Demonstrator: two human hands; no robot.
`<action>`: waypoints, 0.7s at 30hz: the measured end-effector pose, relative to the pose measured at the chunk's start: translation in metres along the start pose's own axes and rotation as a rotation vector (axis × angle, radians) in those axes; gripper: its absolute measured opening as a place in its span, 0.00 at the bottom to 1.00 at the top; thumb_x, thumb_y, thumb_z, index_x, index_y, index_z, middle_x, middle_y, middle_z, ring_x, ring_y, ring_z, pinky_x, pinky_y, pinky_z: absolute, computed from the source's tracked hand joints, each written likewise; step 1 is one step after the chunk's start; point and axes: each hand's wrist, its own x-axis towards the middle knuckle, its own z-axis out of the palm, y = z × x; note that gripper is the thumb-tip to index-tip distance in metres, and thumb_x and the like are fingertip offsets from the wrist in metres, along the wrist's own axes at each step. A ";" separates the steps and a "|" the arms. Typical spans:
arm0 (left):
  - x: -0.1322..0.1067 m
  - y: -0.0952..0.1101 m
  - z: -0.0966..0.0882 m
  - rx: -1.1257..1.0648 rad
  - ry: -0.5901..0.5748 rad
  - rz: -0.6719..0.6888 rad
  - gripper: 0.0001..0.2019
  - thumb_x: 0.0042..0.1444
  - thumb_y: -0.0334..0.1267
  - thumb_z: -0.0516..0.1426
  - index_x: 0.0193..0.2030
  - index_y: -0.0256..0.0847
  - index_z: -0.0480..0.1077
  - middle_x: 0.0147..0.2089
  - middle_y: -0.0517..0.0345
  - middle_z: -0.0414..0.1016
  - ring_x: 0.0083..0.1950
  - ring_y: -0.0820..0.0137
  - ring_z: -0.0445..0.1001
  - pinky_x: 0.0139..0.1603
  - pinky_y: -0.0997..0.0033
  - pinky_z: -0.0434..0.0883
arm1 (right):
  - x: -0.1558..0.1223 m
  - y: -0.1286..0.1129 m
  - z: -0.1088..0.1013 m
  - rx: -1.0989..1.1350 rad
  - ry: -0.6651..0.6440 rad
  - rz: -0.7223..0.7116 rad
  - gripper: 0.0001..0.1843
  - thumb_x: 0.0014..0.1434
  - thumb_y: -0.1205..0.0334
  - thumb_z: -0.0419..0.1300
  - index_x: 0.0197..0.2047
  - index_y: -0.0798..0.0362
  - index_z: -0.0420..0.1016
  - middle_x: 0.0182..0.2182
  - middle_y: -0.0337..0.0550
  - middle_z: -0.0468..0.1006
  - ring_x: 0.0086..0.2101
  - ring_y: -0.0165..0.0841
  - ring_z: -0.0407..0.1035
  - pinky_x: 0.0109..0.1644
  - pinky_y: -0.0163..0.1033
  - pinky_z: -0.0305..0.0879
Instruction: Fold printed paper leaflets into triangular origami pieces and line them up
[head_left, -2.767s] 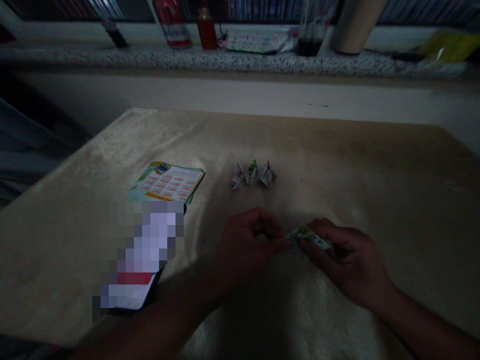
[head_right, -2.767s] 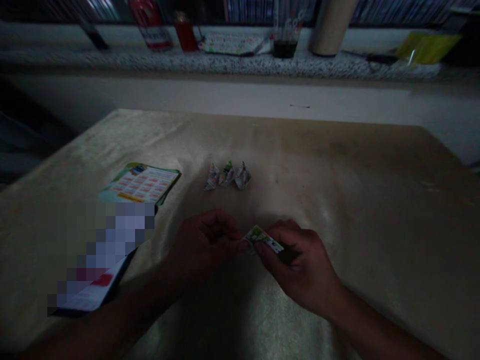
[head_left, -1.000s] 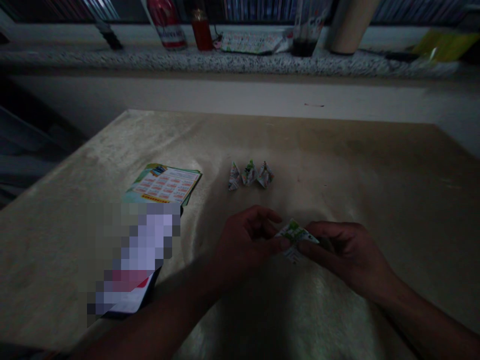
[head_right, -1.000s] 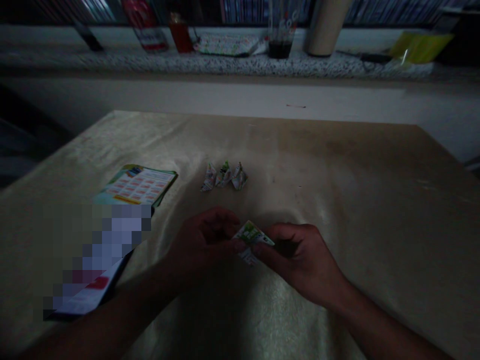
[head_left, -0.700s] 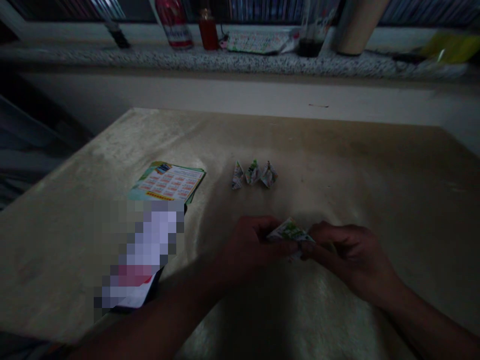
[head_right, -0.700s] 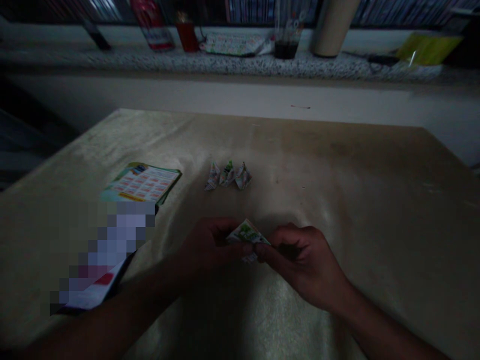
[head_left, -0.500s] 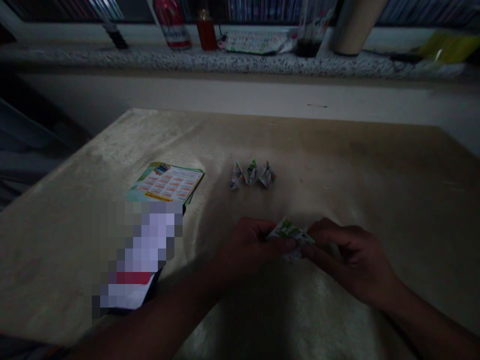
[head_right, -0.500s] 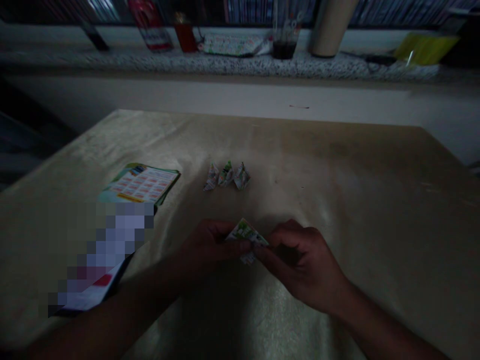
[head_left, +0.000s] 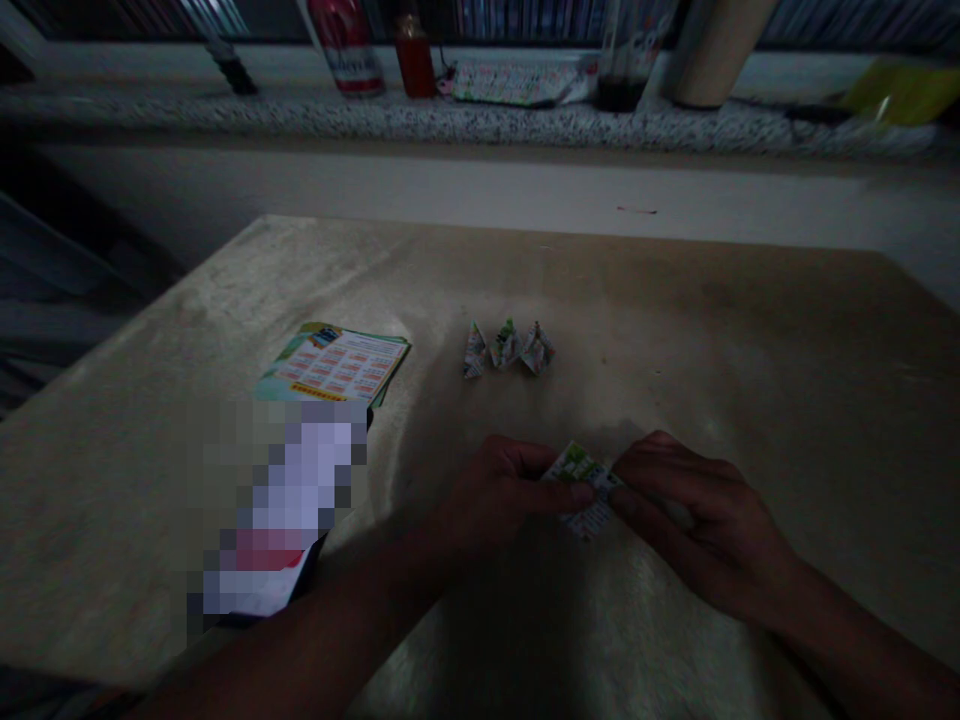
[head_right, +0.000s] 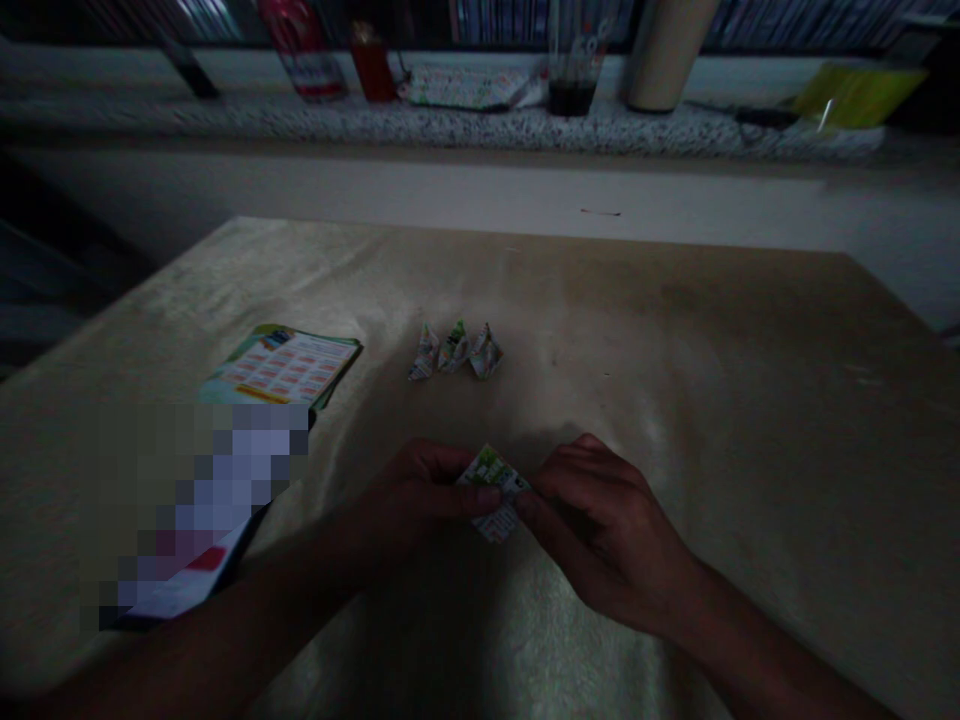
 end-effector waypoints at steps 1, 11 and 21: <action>0.000 0.000 0.000 -0.001 0.000 0.012 0.05 0.49 0.37 0.69 0.32 0.39 0.84 0.30 0.60 0.81 0.31 0.74 0.74 0.38 0.74 0.66 | 0.000 0.000 0.000 -0.005 -0.003 -0.004 0.11 0.68 0.71 0.57 0.32 0.53 0.72 0.26 0.41 0.76 0.27 0.31 0.68 0.38 0.45 0.61; -0.004 -0.004 0.009 0.001 -0.060 0.105 0.05 0.54 0.36 0.67 0.35 0.37 0.83 0.31 0.60 0.81 0.32 0.73 0.75 0.37 0.74 0.68 | -0.008 0.001 0.009 0.246 0.082 0.172 0.18 0.70 0.65 0.55 0.26 0.53 0.73 0.23 0.38 0.72 0.24 0.28 0.66 0.28 0.36 0.60; -0.005 -0.003 0.006 0.030 -0.104 0.104 0.05 0.55 0.37 0.67 0.34 0.37 0.82 0.29 0.61 0.79 0.30 0.75 0.73 0.35 0.75 0.66 | -0.010 0.000 0.009 0.321 0.019 0.219 0.19 0.70 0.62 0.58 0.25 0.53 0.71 0.21 0.36 0.68 0.23 0.27 0.62 0.26 0.35 0.56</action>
